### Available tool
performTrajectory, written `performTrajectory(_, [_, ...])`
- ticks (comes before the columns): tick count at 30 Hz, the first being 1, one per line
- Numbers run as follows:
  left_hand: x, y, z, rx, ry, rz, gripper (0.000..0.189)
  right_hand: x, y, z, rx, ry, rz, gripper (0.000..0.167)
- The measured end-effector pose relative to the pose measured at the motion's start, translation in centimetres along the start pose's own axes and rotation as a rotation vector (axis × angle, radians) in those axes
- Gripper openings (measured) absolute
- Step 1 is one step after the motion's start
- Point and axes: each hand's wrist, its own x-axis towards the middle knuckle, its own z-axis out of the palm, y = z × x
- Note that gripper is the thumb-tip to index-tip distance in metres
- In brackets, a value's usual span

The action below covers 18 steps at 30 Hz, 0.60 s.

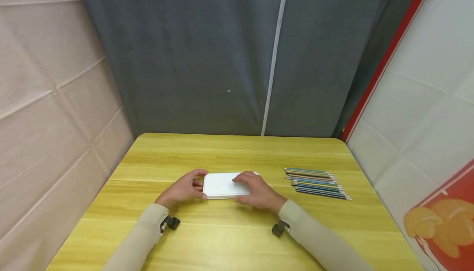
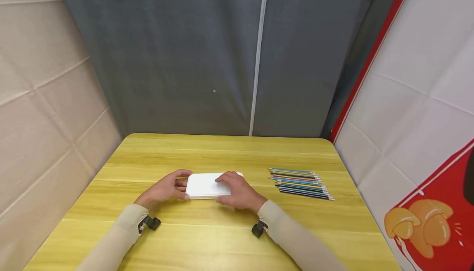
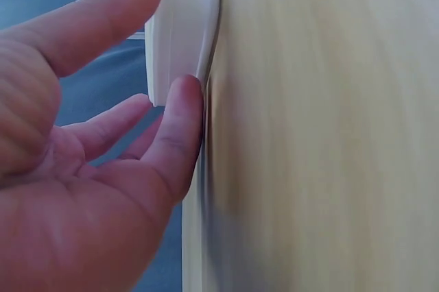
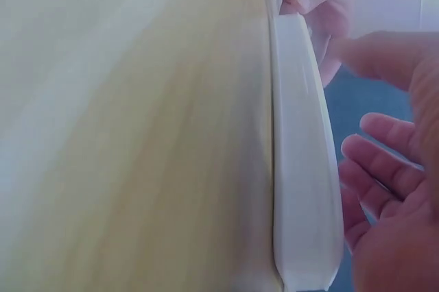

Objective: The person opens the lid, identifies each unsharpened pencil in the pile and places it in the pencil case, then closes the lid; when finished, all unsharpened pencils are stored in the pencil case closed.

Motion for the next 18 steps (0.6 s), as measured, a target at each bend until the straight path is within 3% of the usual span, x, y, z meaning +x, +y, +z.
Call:
performTrajectory(8, [-0.08,0.04,0.21,0.024,-0.05,0.011,0.102,0.55,0.08,0.52,-0.02,-0.042,0.065,0.054])
performTrajectory(18, [-0.09,0.08,0.59,0.119,0.0,0.024,0.103,0.87,-0.09,0.84,-0.078,-0.056,0.044,0.051])
